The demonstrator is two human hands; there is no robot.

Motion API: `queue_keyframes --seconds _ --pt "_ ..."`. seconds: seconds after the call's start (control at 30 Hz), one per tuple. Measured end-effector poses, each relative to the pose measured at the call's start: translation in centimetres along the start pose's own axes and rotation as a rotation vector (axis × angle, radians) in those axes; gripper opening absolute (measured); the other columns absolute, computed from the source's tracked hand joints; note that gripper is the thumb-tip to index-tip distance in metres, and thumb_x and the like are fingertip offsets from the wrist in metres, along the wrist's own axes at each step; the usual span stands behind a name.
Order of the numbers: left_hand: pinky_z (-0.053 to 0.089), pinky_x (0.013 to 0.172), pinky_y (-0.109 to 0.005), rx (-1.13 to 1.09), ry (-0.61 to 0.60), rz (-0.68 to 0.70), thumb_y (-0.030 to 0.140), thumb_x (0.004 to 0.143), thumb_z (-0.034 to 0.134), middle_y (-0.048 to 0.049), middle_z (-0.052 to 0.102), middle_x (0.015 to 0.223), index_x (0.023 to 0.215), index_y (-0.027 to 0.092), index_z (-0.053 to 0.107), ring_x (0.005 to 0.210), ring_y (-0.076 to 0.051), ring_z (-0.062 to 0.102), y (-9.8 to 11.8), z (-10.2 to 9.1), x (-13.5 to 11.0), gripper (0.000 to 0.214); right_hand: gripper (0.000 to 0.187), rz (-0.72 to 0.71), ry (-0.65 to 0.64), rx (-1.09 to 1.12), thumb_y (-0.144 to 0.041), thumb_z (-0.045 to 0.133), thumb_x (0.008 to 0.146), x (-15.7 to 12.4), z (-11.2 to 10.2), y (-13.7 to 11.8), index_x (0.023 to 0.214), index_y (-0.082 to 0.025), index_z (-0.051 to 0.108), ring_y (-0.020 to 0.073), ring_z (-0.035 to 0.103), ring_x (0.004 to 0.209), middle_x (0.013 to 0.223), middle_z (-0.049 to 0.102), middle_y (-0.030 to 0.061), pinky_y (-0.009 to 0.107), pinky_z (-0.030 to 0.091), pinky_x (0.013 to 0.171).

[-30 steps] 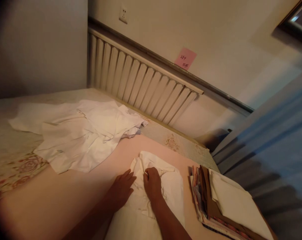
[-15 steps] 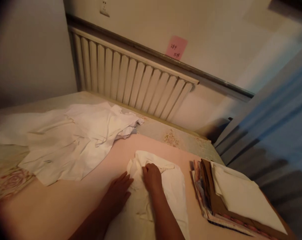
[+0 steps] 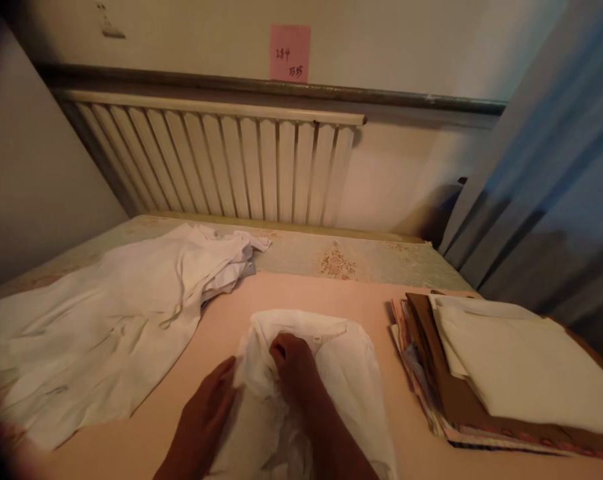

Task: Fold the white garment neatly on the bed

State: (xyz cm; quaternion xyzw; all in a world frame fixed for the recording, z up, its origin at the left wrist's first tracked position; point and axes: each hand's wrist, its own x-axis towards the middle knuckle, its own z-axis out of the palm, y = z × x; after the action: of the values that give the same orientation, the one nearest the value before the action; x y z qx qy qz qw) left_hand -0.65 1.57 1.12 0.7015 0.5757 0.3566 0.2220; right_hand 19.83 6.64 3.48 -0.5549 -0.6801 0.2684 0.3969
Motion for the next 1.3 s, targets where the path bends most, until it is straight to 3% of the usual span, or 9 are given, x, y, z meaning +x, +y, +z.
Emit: queue_keyframes --seconds 0.1,0.2,0.33,0.47,0.63,0.9,1.17,1.3 --pt "0.053 0.091 -0.037 -0.087 0.044 -0.169 0.046 0.088 0.044 -0.0101 0.060 0.128 0.128 0.019 0.049 0.107 -0.022 0.063 1.6 -1.0 3.3 0.049 0.012 -0.006 -0.013 0.032 -0.014 0.052 0.075 0.3 -0.4 -0.1 0.065 -0.019 0.056 0.0113 0.049 0.064 0.065 0.057 -0.0030 0.022 0.030 0.060" --pt "0.050 0.094 -0.037 -0.100 0.044 -0.233 0.047 0.084 0.046 -0.0090 0.065 0.120 0.117 0.018 0.056 0.107 -0.022 0.063 2.9 -1.3 7.8 0.045 0.012 -0.015 -0.038 0.037 -0.012 0.053 0.071 0.8 -0.5 0.3 0.061 -0.018 0.056 0.0107 0.047 0.061 0.062 0.056 -0.0035 0.022 0.029 0.058" --pt "0.046 0.096 -0.036 -0.047 -0.025 -0.297 0.044 0.083 0.047 -0.0116 0.067 0.113 0.119 0.013 0.055 0.104 -0.023 0.063 4.0 -0.3 13.0 0.048 0.013 -0.020 -0.067 0.033 -0.010 0.053 0.067 1.2 -0.4 0.7 0.060 -0.019 0.059 0.0104 0.047 0.059 0.061 0.056 -0.0038 0.021 0.029 0.056" --pt "0.043 0.095 -0.038 -0.010 -0.157 -0.292 0.049 0.082 0.046 -0.0145 0.067 0.111 0.119 0.010 0.056 0.105 -0.027 0.061 3.7 1.4 15.6 0.054 0.014 -0.039 -0.090 0.041 -0.009 0.052 0.066 1.1 -0.7 0.5 0.061 -0.019 0.061 0.0097 0.047 0.058 0.060 0.055 -0.0047 0.021 0.028 0.055" --pt "0.045 0.086 -0.032 -0.044 -0.341 -0.284 0.047 0.073 0.056 -0.0100 0.069 0.107 0.109 0.012 0.062 0.100 -0.026 0.062 3.2 2.1 16.5 0.051 0.015 -0.034 -0.086 0.047 -0.009 0.052 0.065 0.8 -1.1 -0.1 0.062 -0.020 0.061 0.0099 0.048 0.058 0.061 0.056 -0.0046 0.021 0.028 0.055" --pt "0.045 0.077 -0.029 -0.102 -0.575 -0.336 0.029 0.056 0.066 -0.0042 0.073 0.090 0.097 0.015 0.069 0.086 -0.023 0.064 3.3 1.6 17.5 0.043 0.014 -0.042 -0.123 0.072 -0.009 0.053 0.066 1.0 -1.4 -0.1 0.059 -0.020 0.060 0.0098 0.046 0.057 0.058 0.055 -0.0049 0.021 0.027 0.054" --pt "0.050 0.076 -0.031 -0.422 -0.685 -0.448 0.042 0.056 0.071 -0.0072 0.071 0.105 0.120 0.015 0.058 0.087 -0.021 0.066 2.9 1.7 17.2 0.071 0.012 -0.044 -0.135 0.069 -0.011 0.054 0.066 1.0 -1.0 0.6 0.061 -0.019 0.061 0.0091 0.046 0.056 0.059 0.057 -0.0047 0.020 0.027 0.054" --pt "0.051 0.082 -0.035 -0.780 -0.743 -0.536 0.029 0.055 0.078 -0.0100 0.066 0.117 0.133 0.018 0.046 0.092 -0.023 0.066 3.8 1.0 16.0 0.085 0.012 -0.018 -0.142 0.141 -0.012 0.054 0.067 1.1 -0.9 1.1 0.062 -0.020 0.062 0.0093 0.048 0.057 0.060 0.058 -0.0045 0.020 0.029 0.054"
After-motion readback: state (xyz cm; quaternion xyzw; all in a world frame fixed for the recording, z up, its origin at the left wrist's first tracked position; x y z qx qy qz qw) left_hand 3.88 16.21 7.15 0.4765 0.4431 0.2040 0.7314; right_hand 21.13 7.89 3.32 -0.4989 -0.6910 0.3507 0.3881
